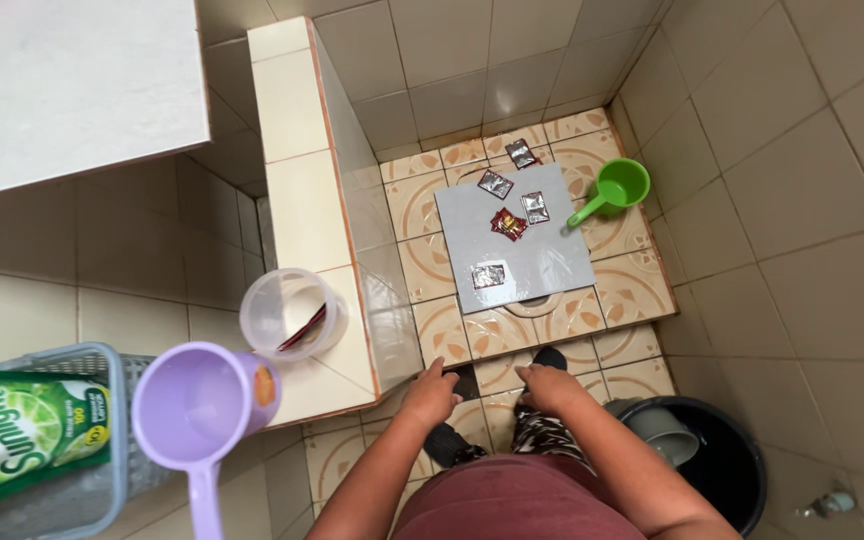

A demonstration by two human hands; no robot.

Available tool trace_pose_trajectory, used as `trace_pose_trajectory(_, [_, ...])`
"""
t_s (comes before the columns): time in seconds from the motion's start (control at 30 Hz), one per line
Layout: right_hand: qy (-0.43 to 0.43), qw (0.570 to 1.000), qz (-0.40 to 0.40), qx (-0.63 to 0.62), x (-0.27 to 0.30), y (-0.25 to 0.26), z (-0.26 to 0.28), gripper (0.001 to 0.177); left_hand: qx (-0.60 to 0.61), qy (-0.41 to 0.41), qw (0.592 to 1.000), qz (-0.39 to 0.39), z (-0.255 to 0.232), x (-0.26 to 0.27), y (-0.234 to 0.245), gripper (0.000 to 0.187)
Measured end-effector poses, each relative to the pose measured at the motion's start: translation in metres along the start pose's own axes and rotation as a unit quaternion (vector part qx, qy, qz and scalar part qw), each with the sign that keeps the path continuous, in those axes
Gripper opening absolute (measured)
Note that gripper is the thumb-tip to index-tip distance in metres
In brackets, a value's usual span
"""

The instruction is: The person repeatedly picks up small foil packets from a tiled floor, opens them, and places them into a clear plastic container. The person also handles a purple measuring cup and a green scoop during the process.

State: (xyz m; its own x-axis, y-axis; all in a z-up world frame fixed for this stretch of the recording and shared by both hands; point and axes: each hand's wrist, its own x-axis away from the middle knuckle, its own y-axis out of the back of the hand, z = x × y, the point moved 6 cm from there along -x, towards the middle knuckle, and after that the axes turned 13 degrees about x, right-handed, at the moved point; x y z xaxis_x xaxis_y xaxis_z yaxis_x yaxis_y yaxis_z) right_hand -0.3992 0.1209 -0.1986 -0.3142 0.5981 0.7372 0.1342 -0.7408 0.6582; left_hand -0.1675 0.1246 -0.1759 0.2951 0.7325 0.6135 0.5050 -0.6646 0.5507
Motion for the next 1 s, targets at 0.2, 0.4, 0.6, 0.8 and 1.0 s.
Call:
trace_pose_trajectory(0.2, [-0.006,0.999,0.035,0.004,-0.025,-0.013,-0.082,0.074,0.006,0.070,0.997,0.021,-0.004,-0.045,-0.028,0.045])
trace_pose_trajectory(0.4, [-0.014,0.999,0.030,-0.026,-0.047,0.000,-0.152,0.067,0.051,0.153,0.986,0.029,0.006,-0.108,-0.056,0.044])
trace_pose_trajectory(0.6, [0.000,0.999,0.028,-0.032,-0.073,-0.002,-0.209,0.067,0.089,0.205,0.975,0.017,0.005,-0.174,-0.075,0.043])
trace_pose_trajectory(0.8, [0.008,0.995,0.089,-0.037,-0.096,-0.020,-0.240,0.064,0.112,0.164,0.980,-0.008,-0.030,-0.225,-0.082,0.040])
trace_pose_trajectory(1.0, [0.032,0.994,0.101,-0.041,-0.119,-0.023,-0.249,0.059,0.155,0.140,0.977,-0.040,-0.053,-0.244,-0.094,0.042])
